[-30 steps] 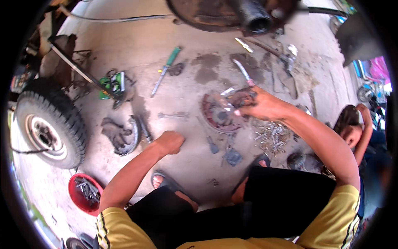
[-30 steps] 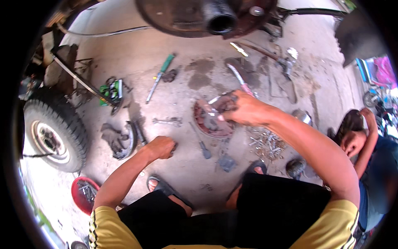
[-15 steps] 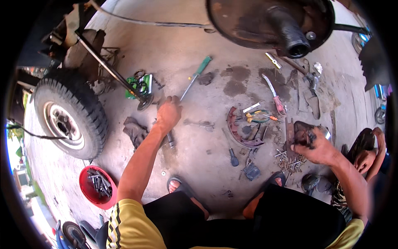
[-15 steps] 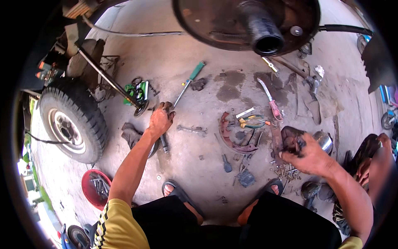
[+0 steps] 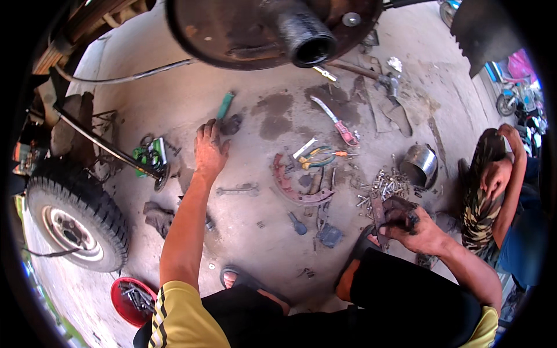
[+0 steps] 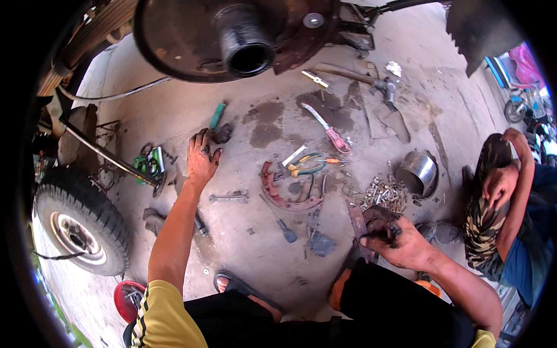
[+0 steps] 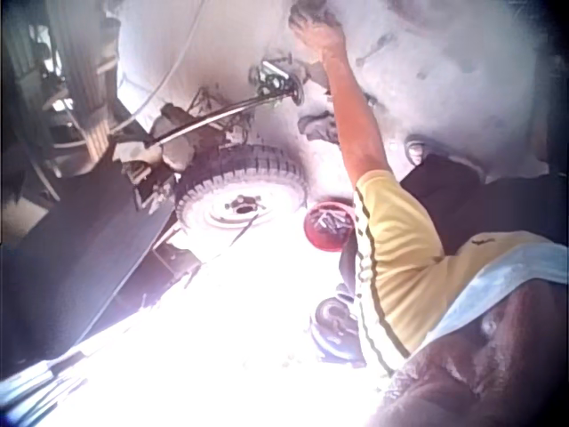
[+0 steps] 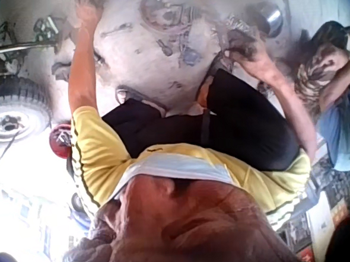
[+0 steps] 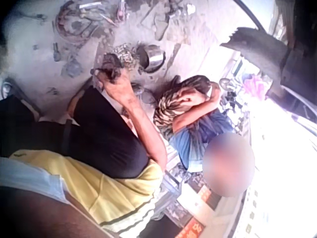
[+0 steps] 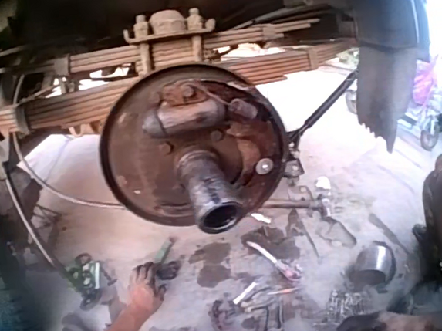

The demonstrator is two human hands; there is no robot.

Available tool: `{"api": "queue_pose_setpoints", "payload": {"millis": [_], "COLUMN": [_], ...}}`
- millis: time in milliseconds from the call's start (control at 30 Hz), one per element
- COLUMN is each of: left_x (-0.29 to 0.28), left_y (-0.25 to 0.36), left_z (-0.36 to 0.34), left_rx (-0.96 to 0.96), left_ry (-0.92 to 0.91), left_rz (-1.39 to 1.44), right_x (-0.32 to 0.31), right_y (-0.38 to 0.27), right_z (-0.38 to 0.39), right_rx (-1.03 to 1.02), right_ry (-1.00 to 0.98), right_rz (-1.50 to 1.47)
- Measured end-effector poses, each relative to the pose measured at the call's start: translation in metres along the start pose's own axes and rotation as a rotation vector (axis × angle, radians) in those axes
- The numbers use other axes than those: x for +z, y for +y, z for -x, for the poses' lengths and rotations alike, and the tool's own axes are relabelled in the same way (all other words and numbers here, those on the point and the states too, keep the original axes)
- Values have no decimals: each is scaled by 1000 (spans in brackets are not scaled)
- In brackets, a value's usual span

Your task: The person removes components of a drum brake assembly from a vehicle's axle, handles several metal brake shoes and springs on the ground, and then begins reassembling the brake shoes onto the brake plate by hand.

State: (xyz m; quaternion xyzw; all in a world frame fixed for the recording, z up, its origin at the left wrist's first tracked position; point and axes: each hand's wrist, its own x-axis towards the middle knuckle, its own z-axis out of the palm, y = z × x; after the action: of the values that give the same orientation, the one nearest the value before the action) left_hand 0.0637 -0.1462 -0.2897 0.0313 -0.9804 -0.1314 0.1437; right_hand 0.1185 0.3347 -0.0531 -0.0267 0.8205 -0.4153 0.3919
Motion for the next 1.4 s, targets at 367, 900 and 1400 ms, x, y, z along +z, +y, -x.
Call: {"api": "queue_pose_setpoints", "payload": {"millis": [367,900,1400], "left_x": [34,-11,-89], "left_y": [2,86,120], "left_z": [-10,33,-53], "left_rx": [129,146,272], "left_ry": [62,-235,-708], "left_rz": [103,473,-13], "right_x": [-9,16,4], "right_y": [-55,41,85], "right_z": [40,-57,-77], "right_rx": [-160,-215,-221], "right_ry": [107,503,638], "right_rz": [435,-565,-706]}}
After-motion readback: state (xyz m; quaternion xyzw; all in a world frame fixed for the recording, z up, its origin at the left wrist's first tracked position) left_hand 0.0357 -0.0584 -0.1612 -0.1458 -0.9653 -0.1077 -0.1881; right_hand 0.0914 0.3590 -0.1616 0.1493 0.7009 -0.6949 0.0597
